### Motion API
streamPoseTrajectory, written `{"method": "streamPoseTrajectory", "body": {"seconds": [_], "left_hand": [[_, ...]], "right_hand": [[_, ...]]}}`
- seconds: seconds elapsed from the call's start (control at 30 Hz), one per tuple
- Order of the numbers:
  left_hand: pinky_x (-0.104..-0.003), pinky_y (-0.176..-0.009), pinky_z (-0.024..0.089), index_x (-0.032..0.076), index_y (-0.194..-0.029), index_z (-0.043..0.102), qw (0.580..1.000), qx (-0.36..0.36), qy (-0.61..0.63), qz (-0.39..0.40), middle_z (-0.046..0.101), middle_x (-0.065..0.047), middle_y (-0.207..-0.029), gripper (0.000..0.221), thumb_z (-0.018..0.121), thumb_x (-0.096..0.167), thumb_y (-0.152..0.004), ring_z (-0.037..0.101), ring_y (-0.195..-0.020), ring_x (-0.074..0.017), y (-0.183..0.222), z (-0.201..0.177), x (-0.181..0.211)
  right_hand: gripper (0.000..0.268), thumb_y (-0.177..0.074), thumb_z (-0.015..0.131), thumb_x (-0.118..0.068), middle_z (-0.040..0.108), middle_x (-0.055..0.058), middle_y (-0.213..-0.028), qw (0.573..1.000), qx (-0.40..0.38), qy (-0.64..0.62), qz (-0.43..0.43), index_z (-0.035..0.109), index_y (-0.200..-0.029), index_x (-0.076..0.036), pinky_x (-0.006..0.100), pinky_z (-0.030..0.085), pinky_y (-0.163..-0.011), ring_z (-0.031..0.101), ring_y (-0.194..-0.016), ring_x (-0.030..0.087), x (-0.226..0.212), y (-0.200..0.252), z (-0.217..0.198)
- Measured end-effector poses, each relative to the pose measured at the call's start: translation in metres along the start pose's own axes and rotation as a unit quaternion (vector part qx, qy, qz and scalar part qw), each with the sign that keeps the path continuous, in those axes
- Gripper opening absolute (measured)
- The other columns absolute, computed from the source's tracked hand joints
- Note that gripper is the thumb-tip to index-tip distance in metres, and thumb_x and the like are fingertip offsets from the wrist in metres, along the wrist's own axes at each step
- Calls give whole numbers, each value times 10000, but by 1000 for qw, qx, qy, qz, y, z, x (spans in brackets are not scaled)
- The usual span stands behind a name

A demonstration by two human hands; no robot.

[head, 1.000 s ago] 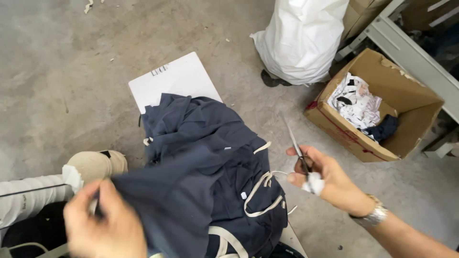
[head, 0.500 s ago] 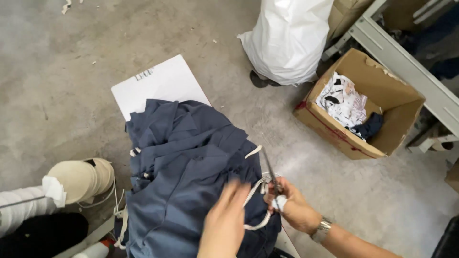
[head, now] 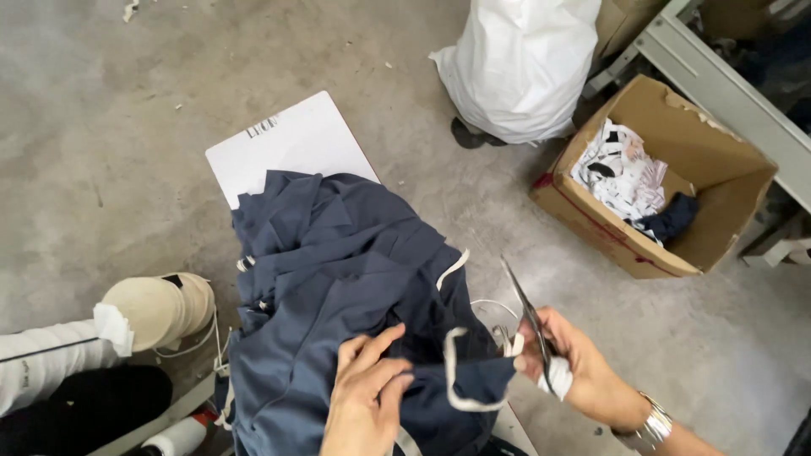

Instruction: Trimming loose threads from a stack of blue garments using scissors

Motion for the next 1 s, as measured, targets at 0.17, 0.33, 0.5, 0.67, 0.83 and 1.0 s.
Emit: {"method": "streamPoseTrajectory", "body": {"seconds": [0.17,0.33,0.5,0.67,0.83,1.0], "left_hand": [[-336,-769,525,259,-1029,616,980,-184,32,-63,733,57,-1003,371,501,193,-683,632,-937,-219,-6,-2,31],[-327,-1053,470,119,-1182,698,974,-135,160,-87,536,-47,-1291,517,820,359,-740,636,-1194,-179,-1,24,41],[-254,-891,532,106,-1131,767,974,155,132,-97,652,-74,-1143,249,728,114,-885,687,-998,-174,20,28,31],[-240,-587,479,105,-889,757,968,135,187,-94,682,-22,-861,122,848,127,-811,599,-679,-115,28,30,12],[-237,-683,571,77,-898,806,975,132,170,-52,735,-50,-834,81,811,49,-822,698,-727,-140,21,15,20],[-241,-728,443,78,-975,738,930,-6,318,-185,652,35,-828,216,619,256,-1007,545,-770,-72,29,19,-5]], "right_hand": [[243,-916,733,-87,689,24,-955,983,-104,43,-142,565,-1091,-77,266,573,-701,688,-811,124,-63,-6,48],[203,-933,726,-106,632,19,-918,983,-115,50,-135,559,-1042,-66,253,522,-691,632,-787,101,-72,-17,74],[178,-925,717,-99,653,23,-889,989,-64,58,-117,576,-1029,-69,247,515,-613,599,-681,88,-75,-18,76],[191,-922,722,-133,643,0,-898,984,-29,98,-144,570,-1032,-99,236,512,-645,605,-708,73,-61,-16,79],[174,-926,717,-97,630,-7,-885,990,-26,89,-108,564,-1009,-108,240,512,-648,582,-709,65,-57,-15,85],[567,-905,714,-116,610,52,-1123,968,-250,29,-8,460,-1412,-98,230,571,-706,546,-698,50,-83,-26,100]]}}
Point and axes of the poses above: each hand's wrist, its own y-axis away from the middle knuckle, its own z-axis out of the palm, x = y × z, the point moved 4 cm from there along -y, towards the middle knuckle
